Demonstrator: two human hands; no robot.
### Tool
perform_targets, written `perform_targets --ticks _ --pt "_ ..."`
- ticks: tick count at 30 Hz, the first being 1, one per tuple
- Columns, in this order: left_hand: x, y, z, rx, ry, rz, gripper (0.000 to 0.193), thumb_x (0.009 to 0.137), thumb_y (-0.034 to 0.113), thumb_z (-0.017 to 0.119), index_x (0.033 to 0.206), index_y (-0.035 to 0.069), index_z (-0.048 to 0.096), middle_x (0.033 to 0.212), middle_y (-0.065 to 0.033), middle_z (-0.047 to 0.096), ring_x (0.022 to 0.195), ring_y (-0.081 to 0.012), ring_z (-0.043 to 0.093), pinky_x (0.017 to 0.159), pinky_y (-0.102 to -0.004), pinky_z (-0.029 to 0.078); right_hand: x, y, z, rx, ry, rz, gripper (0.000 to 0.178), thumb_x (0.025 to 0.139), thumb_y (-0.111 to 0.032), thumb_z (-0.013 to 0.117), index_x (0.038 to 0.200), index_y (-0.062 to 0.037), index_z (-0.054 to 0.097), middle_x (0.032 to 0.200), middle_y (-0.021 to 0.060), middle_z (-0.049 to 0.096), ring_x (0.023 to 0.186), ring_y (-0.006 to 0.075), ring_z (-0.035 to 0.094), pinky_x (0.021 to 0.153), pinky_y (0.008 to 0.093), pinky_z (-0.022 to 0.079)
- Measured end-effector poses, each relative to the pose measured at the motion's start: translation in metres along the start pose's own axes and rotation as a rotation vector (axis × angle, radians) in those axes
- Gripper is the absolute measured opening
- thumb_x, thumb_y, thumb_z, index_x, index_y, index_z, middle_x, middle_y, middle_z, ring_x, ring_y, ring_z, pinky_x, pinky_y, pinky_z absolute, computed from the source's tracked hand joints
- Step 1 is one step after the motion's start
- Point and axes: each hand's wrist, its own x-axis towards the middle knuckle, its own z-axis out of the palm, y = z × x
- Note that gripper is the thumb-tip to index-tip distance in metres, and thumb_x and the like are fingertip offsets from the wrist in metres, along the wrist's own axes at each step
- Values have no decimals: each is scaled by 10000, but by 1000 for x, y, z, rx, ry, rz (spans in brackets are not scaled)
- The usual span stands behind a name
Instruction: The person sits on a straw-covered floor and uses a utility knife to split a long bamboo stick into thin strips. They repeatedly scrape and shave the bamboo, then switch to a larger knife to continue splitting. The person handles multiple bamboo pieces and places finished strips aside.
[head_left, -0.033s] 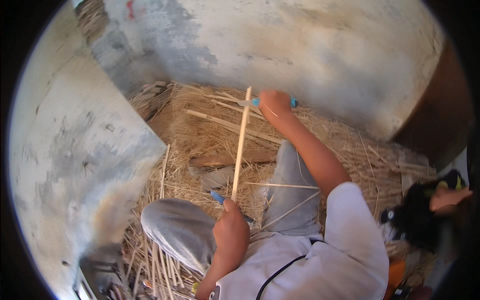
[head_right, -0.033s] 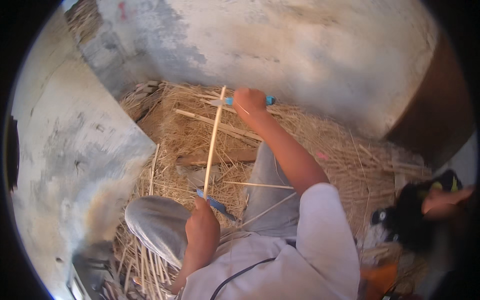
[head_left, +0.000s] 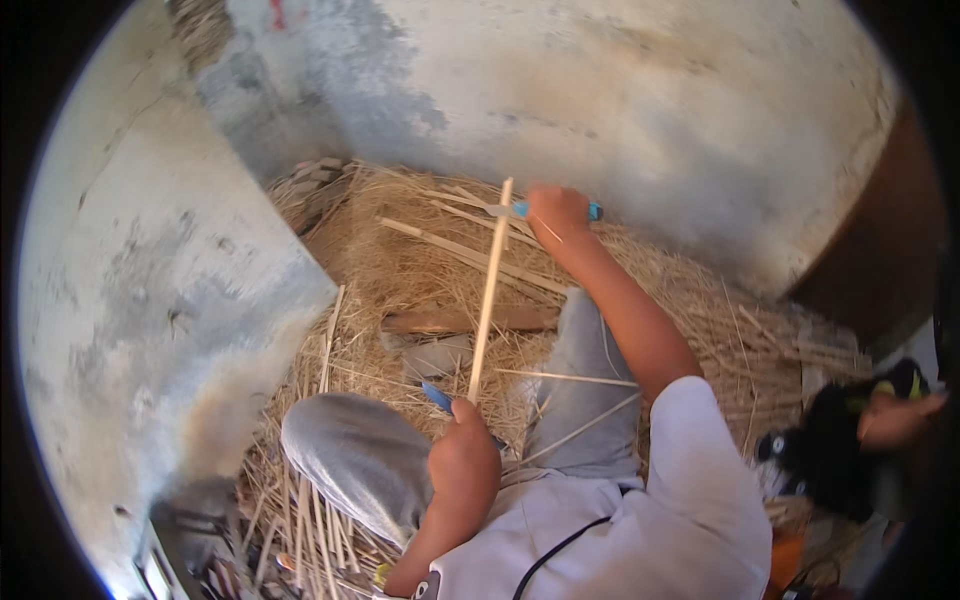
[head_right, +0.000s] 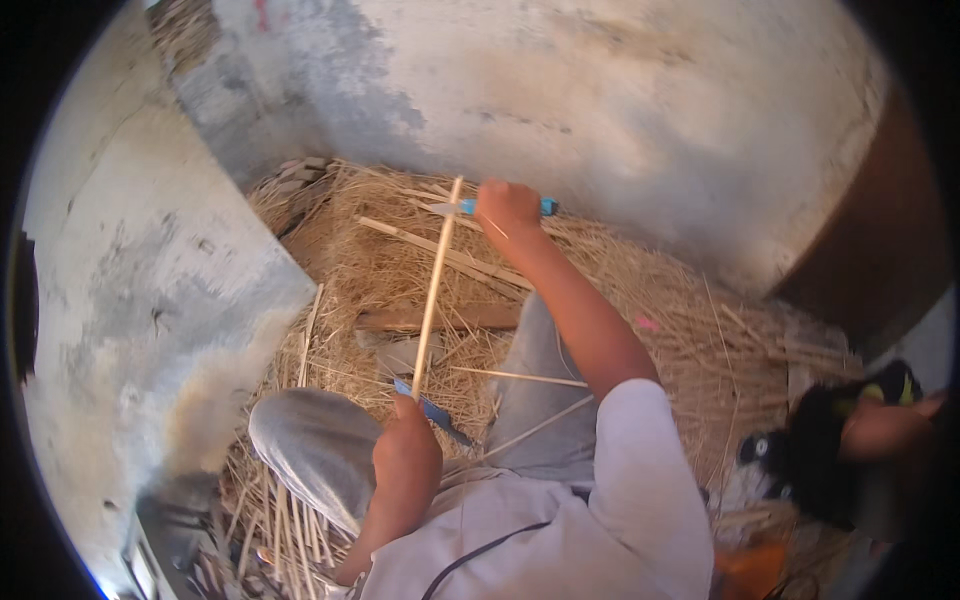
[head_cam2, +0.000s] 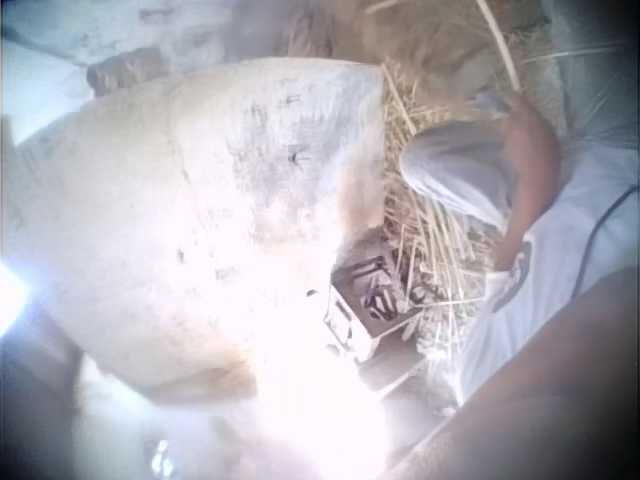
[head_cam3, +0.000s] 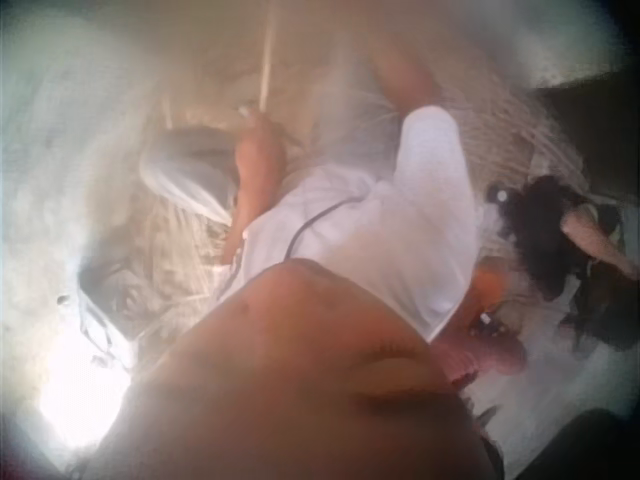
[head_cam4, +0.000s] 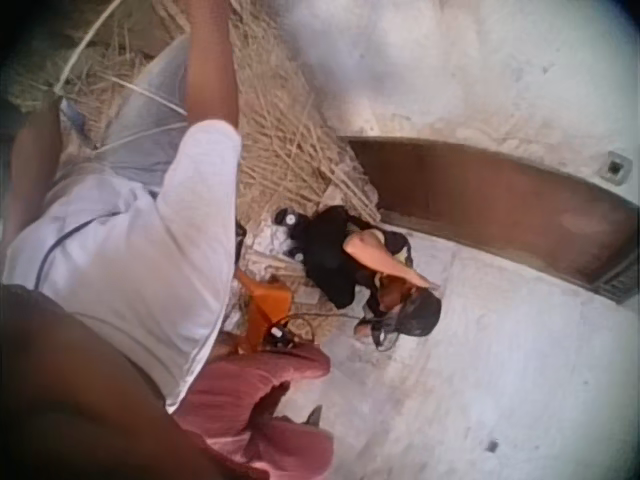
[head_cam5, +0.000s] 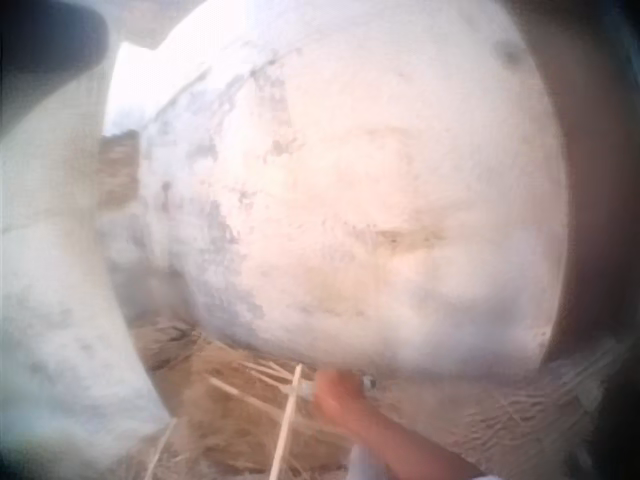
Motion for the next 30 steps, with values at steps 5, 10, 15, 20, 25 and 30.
perform_targets --ticks 5,10,15,20,25,30 --pt "0 -5 9 -21 -36 28 154 982 164 522 967 22 466 697 -217 661 581 -406 674 509 -499 549 45 5 46 100 44 162 194 897 -161 611 809 -14 702 759 190 706 710 355 718 600 454 567" --pt "-17 -27 -3 -89 -122 -262 210 1020 223 472 951 25 477 699 -242 659 586 -429 663 512 -534 532 98 51 38 352 77 615 233 882 -202 643 755 -16 703 708 217 679 660 306 704 585 457 531" --pt "23 -45 -22 -306 41 -230 272 1052 270 442 944 22 464 730 -261 654 637 -458 646 534 -537 492 25 7 64 550 -201 396 291 908 -206 633 675 -32 625 554 122 585 476 224 560 490 415 437" --pt "30 -65 -4 -691 -59 -304 223 1054 218 484 957 18 498 676 -156 631 608 -294 646 568 -399 483 -6 -51 34 683 -85 71 323 900 -213 643 645 -30 565 497 80 514 432 243 481 474 410 400" --pt "35 -64 15 -559 5 -329 191 1042 189 483 995 3 481 739 -210 647 704 -392 639 611 -485 481 -22 -77 33 558 -136 -151 211 878 -227 673 751 -59 675 587 104 614 542 258 633 547 410 521" --pt "38 -50 13 -314 -85 -230 142 1013 150 480 1005 9 467 805 -278 661 755 -488 652 652 -565 494 -46 -94 58 410 -215 -351 147 851 -191 695 819 -48 709 657 105 658 612 271 672 567 405 556"
